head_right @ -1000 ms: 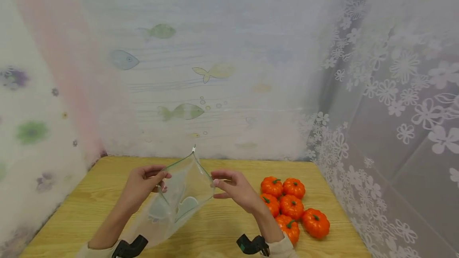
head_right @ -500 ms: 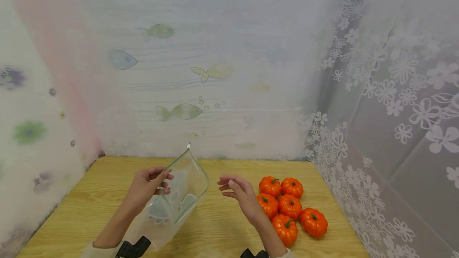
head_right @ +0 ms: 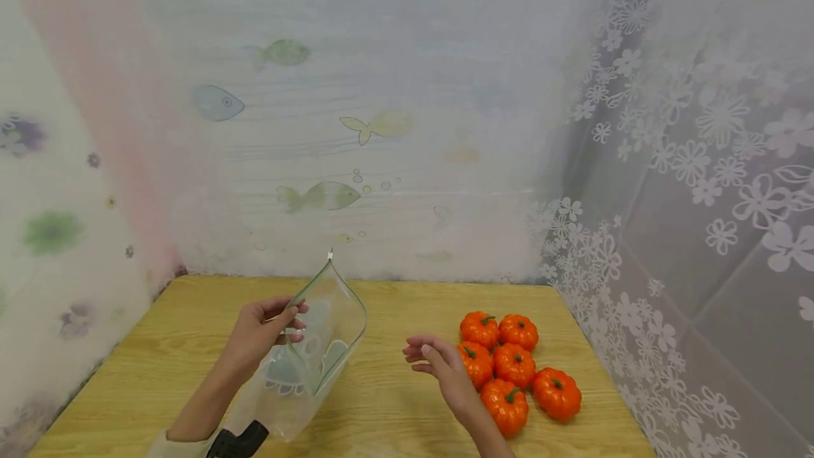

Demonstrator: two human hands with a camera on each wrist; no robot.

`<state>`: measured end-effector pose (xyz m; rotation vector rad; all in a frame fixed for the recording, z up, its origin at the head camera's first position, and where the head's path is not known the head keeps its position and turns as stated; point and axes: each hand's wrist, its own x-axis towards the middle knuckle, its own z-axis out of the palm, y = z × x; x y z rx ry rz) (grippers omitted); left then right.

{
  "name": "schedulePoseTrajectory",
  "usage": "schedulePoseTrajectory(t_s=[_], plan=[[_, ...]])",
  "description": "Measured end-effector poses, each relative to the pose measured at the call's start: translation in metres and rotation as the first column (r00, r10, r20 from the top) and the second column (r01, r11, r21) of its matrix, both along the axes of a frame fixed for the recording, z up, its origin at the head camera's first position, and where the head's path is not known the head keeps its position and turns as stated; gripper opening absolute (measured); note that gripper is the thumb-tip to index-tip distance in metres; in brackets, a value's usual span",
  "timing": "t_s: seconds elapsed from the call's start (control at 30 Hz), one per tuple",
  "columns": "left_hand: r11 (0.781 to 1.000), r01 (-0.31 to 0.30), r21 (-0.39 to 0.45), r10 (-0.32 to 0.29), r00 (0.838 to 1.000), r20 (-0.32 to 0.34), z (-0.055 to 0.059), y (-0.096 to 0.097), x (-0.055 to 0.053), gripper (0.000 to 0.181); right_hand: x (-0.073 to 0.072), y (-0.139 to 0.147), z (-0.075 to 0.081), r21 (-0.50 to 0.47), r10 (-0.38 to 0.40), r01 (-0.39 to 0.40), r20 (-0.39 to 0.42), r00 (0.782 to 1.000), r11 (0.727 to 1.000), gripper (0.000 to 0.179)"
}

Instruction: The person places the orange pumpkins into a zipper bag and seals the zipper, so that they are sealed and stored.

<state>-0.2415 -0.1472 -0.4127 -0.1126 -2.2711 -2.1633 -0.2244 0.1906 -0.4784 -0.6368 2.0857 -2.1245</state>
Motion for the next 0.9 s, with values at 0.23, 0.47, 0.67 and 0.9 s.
schedulePoseTrajectory(t_s=[0.23,0.47,0.67,0.9], plan=[[1.0,0.019,0.002,-0.019,1.0,-0.01,-0.003,-0.003,-0.002,0.033,0.006,0.011,-0.014,-0.053,-0.04,0.037,-0.054,0.998,0.998,0.037],[0.998,0.044,0.034,-0.044,0.999,-0.015,-0.004,-0.005,-0.001,0.033,0.017,0.026,-0.013,0.001,-0.101,0.101,-0.062,0.993,0.995,0.039],[0.999,0.034,0.038,-0.034,0.999,-0.01,-0.005,-0.005,0.0,0.032,0.029,0.043,-0.012,0.072,-0.18,0.185,-0.066,0.981,0.98,0.038],[0.998,0.029,0.053,-0.029,1.0,-0.01,-0.005,-0.005,-0.001,0.032,0.039,0.061,-0.016,0.035,-0.305,0.312,-0.132,0.943,0.95,0.03]])
